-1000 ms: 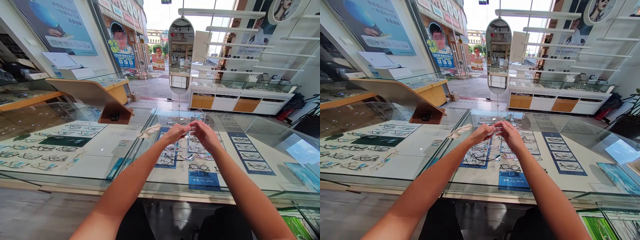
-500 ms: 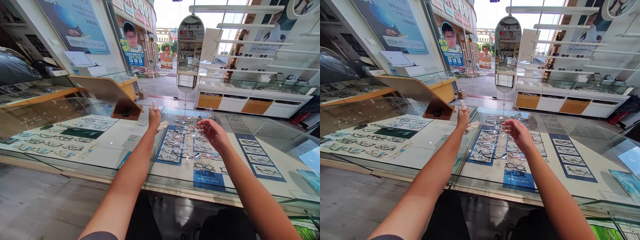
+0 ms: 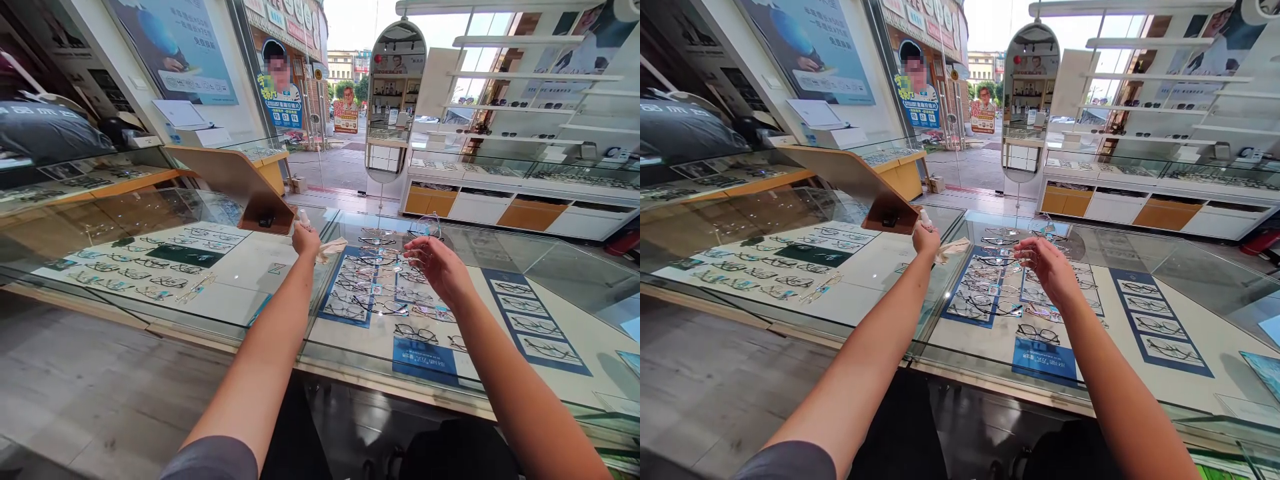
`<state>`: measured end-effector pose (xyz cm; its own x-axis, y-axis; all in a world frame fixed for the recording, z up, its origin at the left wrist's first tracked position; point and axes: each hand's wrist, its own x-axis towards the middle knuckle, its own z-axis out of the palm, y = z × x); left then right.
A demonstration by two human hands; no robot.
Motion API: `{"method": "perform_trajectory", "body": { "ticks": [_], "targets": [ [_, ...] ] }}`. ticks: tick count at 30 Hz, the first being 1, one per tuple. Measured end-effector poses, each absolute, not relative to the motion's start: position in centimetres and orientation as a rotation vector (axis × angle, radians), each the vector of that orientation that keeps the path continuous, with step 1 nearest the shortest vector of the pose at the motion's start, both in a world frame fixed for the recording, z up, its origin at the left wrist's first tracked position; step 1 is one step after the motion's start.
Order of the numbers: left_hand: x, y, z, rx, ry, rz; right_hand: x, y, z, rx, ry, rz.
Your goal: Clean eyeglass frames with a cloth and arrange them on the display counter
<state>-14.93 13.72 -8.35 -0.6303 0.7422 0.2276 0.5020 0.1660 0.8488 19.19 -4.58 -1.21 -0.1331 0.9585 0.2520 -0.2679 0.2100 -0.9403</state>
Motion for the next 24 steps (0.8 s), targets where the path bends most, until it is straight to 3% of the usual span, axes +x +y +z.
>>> {"method": "perform_trajectory", "body": {
  "ticks": [4, 10, 13, 15, 20, 24],
  "targets": [
    [-14.3, 12.9, -7.7, 1.245, 2.222, 1.509, 19.2, -4.6, -1.1, -0.729, -1.193, 1.303],
    [-11.0, 10.0, -5.0, 1.790, 2.120, 1.991, 19.0, -4.8, -0.9, -0.692, -1.158, 1.326],
    [-9.8, 9.0, -3.8, 1.952, 2.063, 1.984, 19.0, -4.8, -0.8, -0.708, -1.162, 1.310],
    [-9.5, 8.9, -3.3, 2.057, 2.021, 1.812, 19.1, -4.8, -0.8, -0.714, -1.160, 1.304],
    [-9.9, 9.5, -3.2, 2.224, 1.958, 0.789, 19.1, -4.8, -0.9, -0.710, -1.141, 1.321],
    [-10.4, 10.2, -4.3, 2.106, 2.047, 0.529, 19.0, -4.8, -0.9, -0.696, -1.146, 1.332]
  ]
}}
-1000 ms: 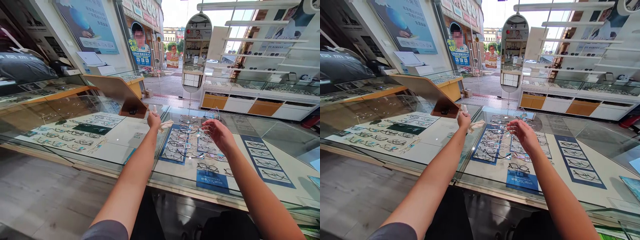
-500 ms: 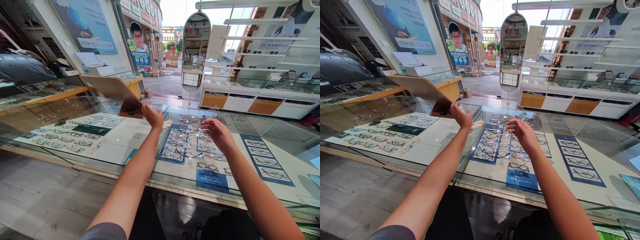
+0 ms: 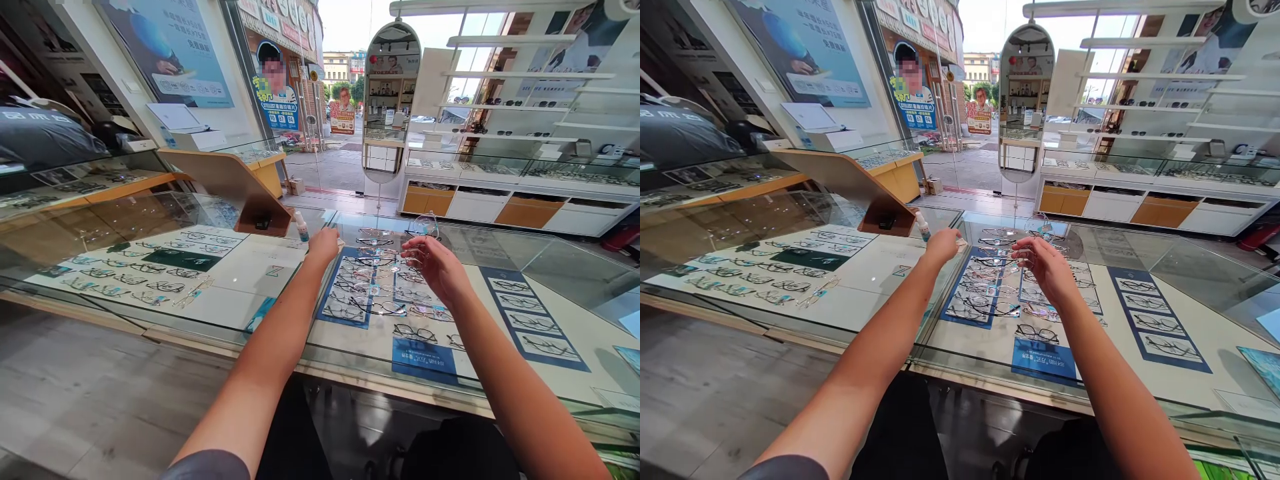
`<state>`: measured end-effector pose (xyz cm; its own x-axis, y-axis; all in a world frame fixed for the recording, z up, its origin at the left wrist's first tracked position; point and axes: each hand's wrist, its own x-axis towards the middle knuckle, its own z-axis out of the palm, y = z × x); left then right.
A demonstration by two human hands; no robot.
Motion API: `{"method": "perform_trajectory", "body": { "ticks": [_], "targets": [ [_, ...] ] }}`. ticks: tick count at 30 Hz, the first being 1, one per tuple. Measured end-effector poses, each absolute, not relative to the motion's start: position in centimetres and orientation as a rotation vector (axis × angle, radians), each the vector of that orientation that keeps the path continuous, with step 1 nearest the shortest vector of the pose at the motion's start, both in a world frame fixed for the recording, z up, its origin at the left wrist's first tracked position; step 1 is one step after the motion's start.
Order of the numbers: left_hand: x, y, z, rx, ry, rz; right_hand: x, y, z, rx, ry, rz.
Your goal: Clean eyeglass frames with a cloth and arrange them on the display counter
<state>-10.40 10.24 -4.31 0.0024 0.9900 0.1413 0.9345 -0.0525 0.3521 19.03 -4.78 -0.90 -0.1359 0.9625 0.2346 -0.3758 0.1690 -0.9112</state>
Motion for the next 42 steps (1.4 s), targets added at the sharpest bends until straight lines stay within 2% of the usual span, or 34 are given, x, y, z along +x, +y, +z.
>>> {"method": "perform_trajectory", "body": {
  "ticks": [7, 15, 20, 24, 30, 34, 42],
  "targets": [
    [-11.1, 11.2, -5.3, 1.911, 2.115, 0.472, 19.0, -4.8, -1.0, -0.694, -1.156, 1.338],
    [-11.5, 11.0, -4.5, 1.725, 2.104, 0.881, 19.1, -4.8, -1.0, -0.685, -1.152, 1.342],
    [-11.7, 10.4, -1.9, 1.630, 1.887, 1.252, 19.0, -4.8, -0.9, -0.678, -1.163, 1.347],
    [-9.9, 8.8, 0.4, 1.326, 1.329, 1.511, 18.8, -5.0, -0.7, -0.673, -1.175, 1.363],
    [-4.4, 3.7, 1.6, 1.334, 0.839, 1.285, 18.4, -5.2, -0.4, -0.696, -1.198, 1.353],
    [-1.7, 1.2, 0.9, 1.350, 0.744, 1.166, 18.4, -5.2, -0.5, -0.713, -1.207, 1.350],
    [-0.6, 0.4, 0.0, 1.439, 0.678, 1.176, 18.5, -5.2, -0.4, -0.709, -1.239, 1.368]
  ]
}}
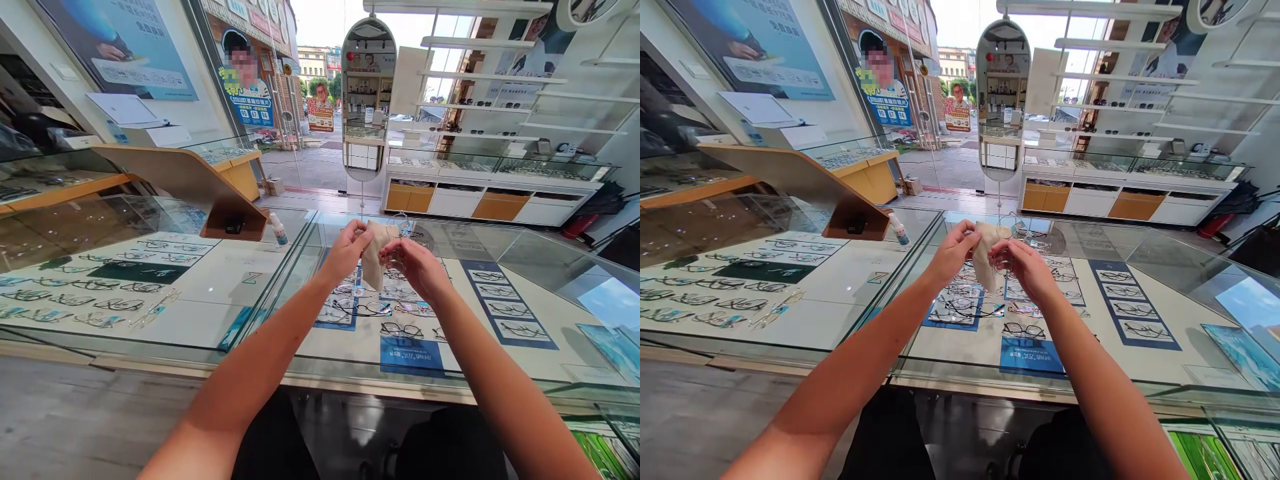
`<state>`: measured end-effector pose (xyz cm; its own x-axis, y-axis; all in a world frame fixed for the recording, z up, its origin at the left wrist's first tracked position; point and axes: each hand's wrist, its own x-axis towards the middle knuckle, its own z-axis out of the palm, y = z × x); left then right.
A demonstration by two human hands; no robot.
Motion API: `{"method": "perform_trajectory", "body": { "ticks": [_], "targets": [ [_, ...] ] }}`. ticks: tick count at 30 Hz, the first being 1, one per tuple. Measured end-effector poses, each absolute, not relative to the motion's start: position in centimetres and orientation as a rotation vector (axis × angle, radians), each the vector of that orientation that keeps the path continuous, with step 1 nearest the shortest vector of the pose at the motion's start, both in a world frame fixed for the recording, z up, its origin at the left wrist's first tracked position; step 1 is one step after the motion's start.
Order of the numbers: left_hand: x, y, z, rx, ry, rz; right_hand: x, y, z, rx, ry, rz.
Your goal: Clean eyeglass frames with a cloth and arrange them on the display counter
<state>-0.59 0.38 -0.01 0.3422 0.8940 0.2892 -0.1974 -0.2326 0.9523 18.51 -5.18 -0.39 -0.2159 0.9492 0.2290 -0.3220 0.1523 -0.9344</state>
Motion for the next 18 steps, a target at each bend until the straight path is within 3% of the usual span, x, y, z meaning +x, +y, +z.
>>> {"method": "perform_trajectory", "body": {
  "ticks": [9, 18],
  "targets": [
    [-0.3, -0.6, 0.4, 1.615, 0.713, 1.474, 18.5, -5.0, -0.6, -0.769, -1.201, 1.332],
    [-0.3, -1.3, 0.2, 1.693, 0.779, 1.378, 18.4, -4.9, -0.9, -0.801, -1.220, 1.297]
  ]
}}
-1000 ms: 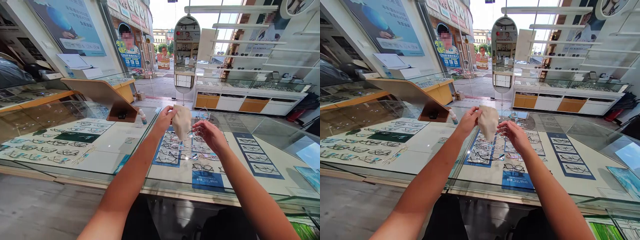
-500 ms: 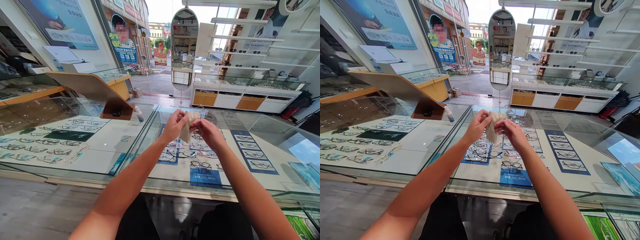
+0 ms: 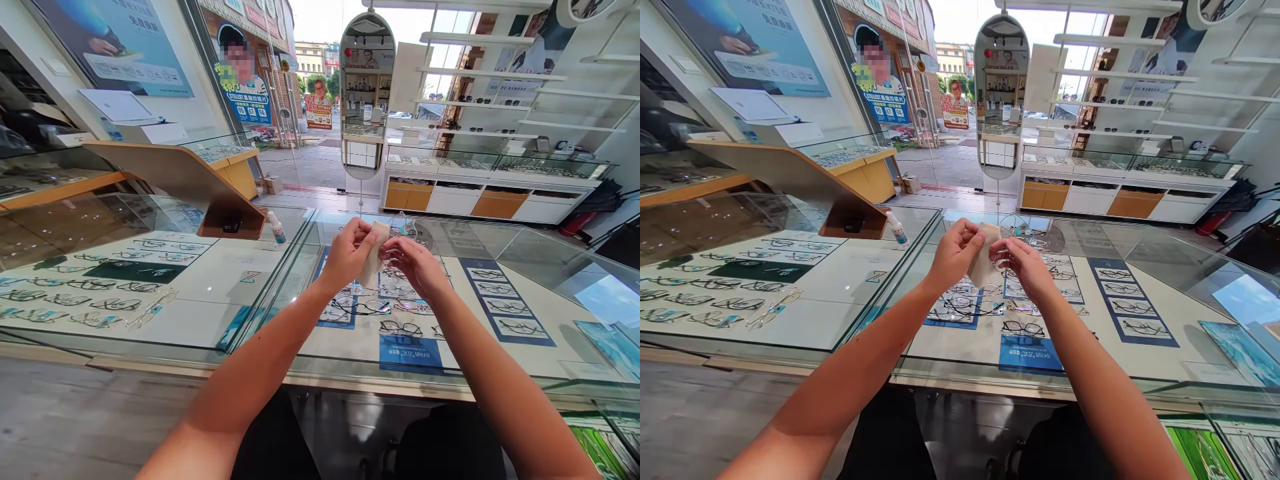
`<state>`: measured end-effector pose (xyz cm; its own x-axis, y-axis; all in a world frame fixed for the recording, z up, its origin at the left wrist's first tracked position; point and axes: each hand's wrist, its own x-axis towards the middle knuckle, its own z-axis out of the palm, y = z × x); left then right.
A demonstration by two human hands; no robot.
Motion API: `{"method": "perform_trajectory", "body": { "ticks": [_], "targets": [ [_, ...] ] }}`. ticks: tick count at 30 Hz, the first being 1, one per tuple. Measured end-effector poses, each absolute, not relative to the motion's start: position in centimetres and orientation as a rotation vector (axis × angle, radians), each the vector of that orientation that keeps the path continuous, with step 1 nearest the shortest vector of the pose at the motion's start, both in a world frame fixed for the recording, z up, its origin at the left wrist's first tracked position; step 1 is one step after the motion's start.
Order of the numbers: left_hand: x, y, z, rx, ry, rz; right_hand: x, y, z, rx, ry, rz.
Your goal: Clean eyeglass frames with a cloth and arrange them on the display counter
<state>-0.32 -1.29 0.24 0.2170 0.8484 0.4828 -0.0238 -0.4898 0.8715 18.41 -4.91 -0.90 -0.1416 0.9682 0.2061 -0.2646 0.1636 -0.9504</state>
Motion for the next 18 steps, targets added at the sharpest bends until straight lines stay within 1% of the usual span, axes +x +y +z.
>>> {"method": "perform_trajectory", "body": {
  "ticks": [5, 13, 18],
  "targets": [
    [-0.2, -0.8, 0.2, 1.580, 0.847, 1.430, 18.6, -4.6, -0.8, -0.787, -1.102, 1.228],
    [1.1, -3.4, -0.1, 1.788, 0.796, 1.243, 18.4, -4.3, -1.0, -0.825, -1.033, 1.043],
    [0.7, -2.4, -0.1, 1.688, 0.828, 1.314, 18.6, -4.3, -1.2, -0.830, -1.057, 1.016]
  ]
}}
